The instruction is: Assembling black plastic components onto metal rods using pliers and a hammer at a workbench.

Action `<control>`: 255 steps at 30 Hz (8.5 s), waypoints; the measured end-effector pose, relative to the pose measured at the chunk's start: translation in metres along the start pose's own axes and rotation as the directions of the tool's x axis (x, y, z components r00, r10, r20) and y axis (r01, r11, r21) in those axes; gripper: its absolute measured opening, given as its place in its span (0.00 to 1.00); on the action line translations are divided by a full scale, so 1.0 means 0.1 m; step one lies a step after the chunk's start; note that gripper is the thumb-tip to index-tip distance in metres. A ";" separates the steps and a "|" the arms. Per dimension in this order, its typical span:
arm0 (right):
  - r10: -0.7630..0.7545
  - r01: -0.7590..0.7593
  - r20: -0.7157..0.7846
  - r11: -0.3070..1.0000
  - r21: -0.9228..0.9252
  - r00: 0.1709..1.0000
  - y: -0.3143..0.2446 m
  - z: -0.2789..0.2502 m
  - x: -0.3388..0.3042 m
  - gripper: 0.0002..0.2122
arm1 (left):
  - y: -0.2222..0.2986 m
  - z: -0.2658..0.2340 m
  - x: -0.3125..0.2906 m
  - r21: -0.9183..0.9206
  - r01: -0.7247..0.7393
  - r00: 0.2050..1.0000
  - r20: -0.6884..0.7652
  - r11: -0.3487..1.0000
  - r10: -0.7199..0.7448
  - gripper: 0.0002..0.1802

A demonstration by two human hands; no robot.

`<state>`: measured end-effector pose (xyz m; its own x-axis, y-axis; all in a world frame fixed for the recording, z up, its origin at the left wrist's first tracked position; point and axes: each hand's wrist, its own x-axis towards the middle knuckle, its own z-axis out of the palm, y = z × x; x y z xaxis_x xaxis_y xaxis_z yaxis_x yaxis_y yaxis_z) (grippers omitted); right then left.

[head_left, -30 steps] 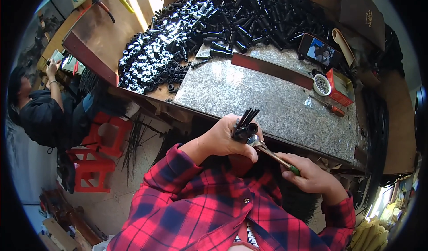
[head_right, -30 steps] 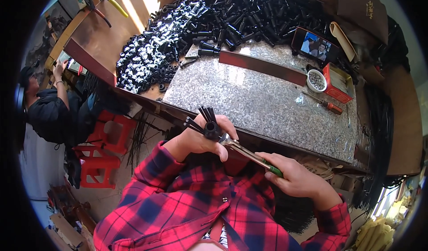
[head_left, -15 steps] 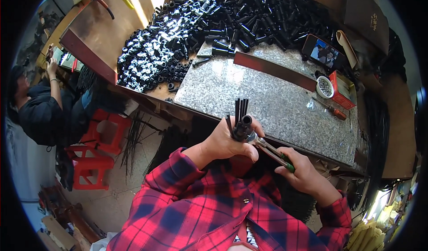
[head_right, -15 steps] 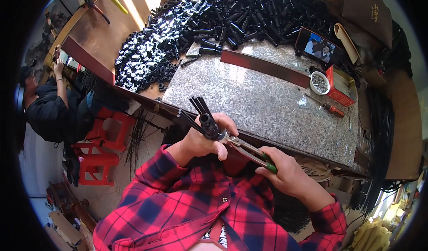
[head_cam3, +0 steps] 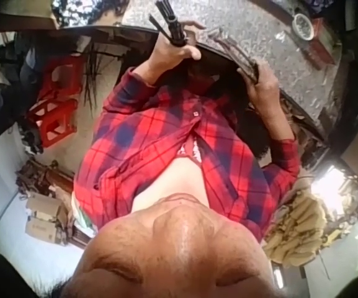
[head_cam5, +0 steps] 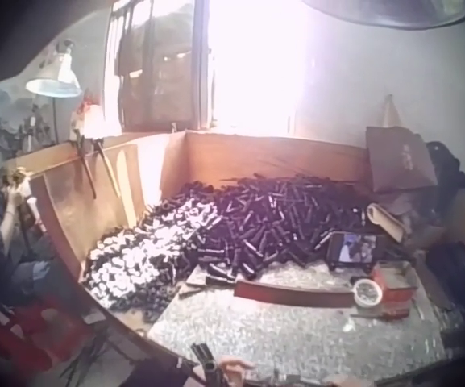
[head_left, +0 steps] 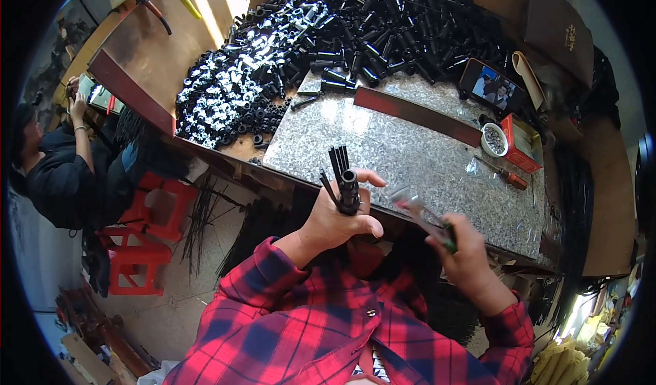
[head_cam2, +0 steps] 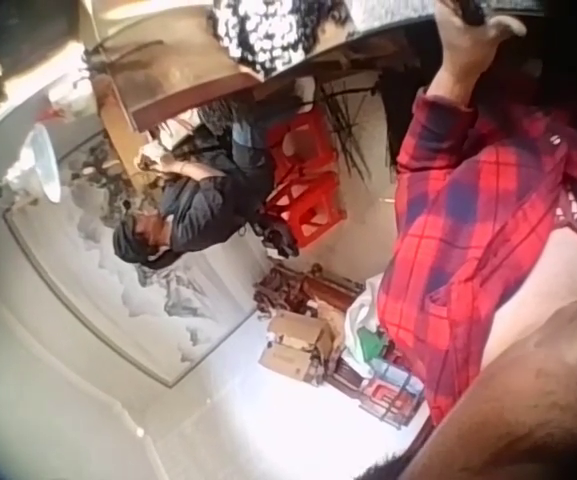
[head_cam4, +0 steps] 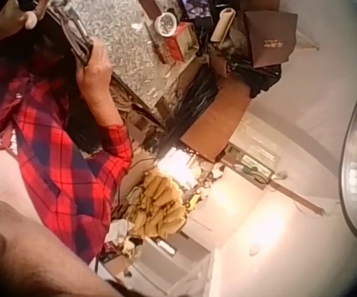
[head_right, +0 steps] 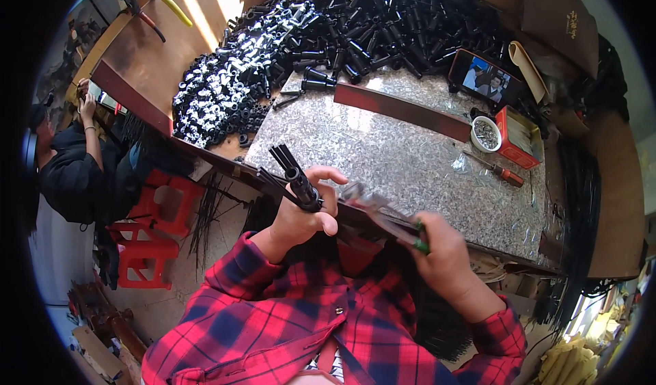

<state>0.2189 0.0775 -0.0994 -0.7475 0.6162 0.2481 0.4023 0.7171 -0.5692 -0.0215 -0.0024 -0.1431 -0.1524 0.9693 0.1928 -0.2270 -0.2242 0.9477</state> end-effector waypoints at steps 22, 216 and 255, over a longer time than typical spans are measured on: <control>0.415 -0.375 -0.122 0.609 -0.699 0.902 1.31 -0.73 1.22 0.07 | -0.12 -0.05 -0.12 -0.033 -0.040 0.998 -0.054 0.999 0.038 0.38; -0.403 0.302 0.201 0.867 0.397 0.893 -0.21 0.56 -0.23 0.18 | 1.44 -0.71 -0.02 -0.320 -0.288 0.956 -0.150 0.903 0.252 0.21; -0.057 -0.123 0.381 0.894 0.431 0.923 -0.54 0.45 0.13 0.14 | 1.21 0.65 -0.01 -0.063 -0.399 0.917 -0.026 0.915 0.399 0.32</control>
<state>0.1638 0.0322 -0.1014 -0.9143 0.4032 -0.0375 0.2236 0.4253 -0.8770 0.0143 -0.0237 -0.0124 -0.2551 0.7967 0.5479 -0.2073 -0.5986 0.7738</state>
